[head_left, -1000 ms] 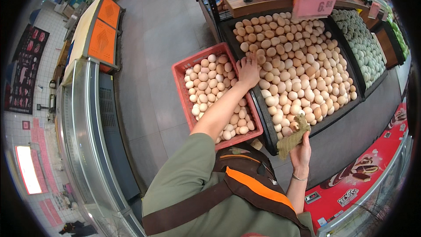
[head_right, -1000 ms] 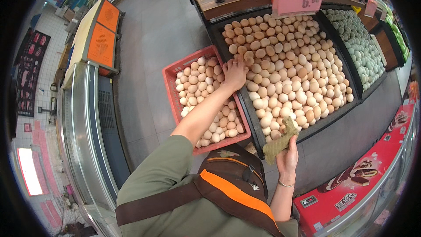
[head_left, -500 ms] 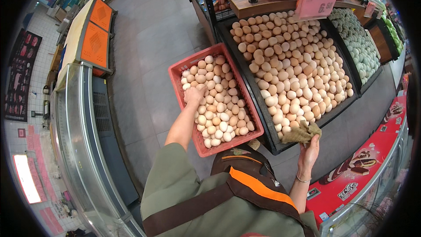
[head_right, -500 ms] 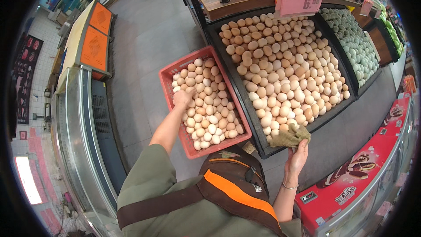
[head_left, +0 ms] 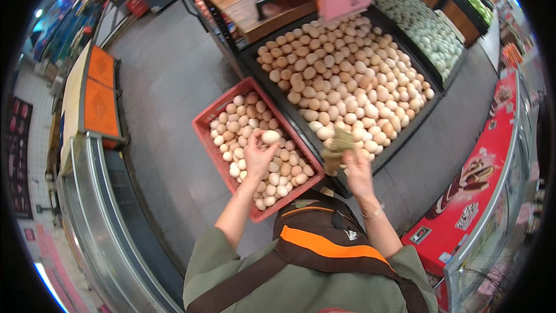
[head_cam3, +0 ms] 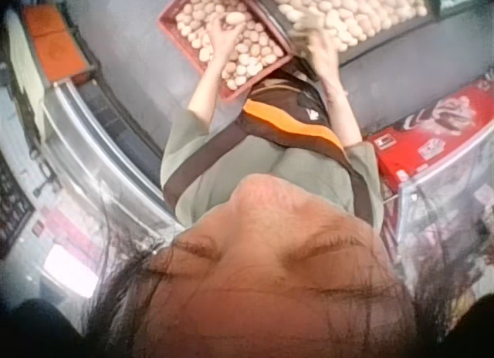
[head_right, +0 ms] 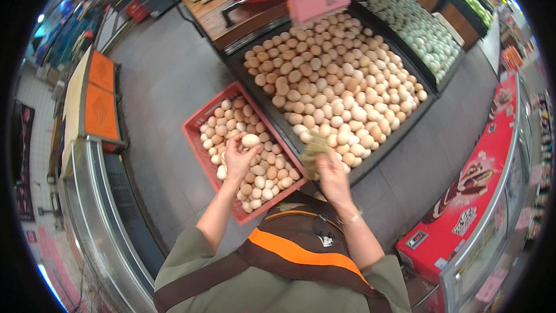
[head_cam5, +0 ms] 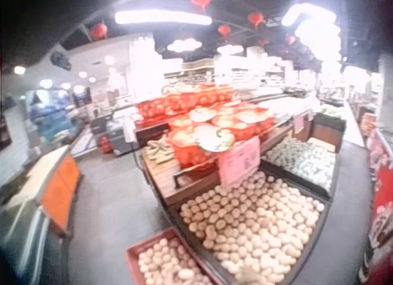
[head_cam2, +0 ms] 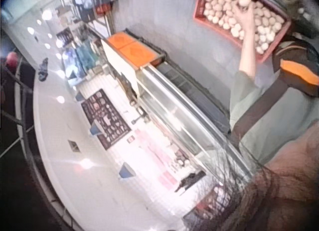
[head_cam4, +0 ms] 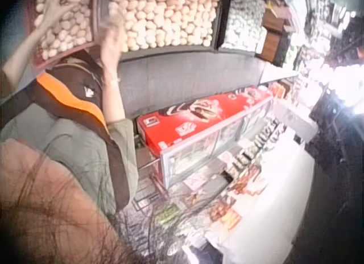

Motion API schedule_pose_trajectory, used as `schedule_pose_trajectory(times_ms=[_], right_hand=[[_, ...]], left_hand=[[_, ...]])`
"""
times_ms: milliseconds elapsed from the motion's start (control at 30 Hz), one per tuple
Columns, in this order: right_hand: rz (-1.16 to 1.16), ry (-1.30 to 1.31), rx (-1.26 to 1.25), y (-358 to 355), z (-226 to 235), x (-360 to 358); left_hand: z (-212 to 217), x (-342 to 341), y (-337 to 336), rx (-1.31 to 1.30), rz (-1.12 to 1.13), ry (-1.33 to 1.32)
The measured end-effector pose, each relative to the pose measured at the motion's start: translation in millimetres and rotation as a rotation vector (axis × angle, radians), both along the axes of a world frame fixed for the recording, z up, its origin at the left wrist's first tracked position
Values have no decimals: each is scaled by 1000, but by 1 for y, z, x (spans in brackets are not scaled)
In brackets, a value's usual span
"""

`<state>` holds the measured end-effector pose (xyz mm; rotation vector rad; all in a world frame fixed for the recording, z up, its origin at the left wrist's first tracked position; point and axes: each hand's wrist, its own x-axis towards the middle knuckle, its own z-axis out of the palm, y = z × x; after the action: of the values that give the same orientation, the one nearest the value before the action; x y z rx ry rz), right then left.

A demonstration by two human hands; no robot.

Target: The person cleans eggs with a cloth and moves them from a crate to a larger display tray by hand, then walks through the store and touches vegetables.

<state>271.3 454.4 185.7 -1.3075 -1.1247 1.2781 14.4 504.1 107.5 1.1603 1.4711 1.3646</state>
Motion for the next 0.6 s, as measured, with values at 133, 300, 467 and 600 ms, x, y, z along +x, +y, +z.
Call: schedule_pose_trajectory(times_ms=[133,300,467,600], right_hand=[[227,-466,468,25,20,-39],[7,25,351,22,7,-34],[-99,479,123,21,5,-12],[-97,345,248,3,8,1]], left_hand=[[56,70,-18,135,-195,52],[84,103,-25,167,-262,165],[83,129,-25,203,-274,154],[100,141,-21,258,-337,420]])
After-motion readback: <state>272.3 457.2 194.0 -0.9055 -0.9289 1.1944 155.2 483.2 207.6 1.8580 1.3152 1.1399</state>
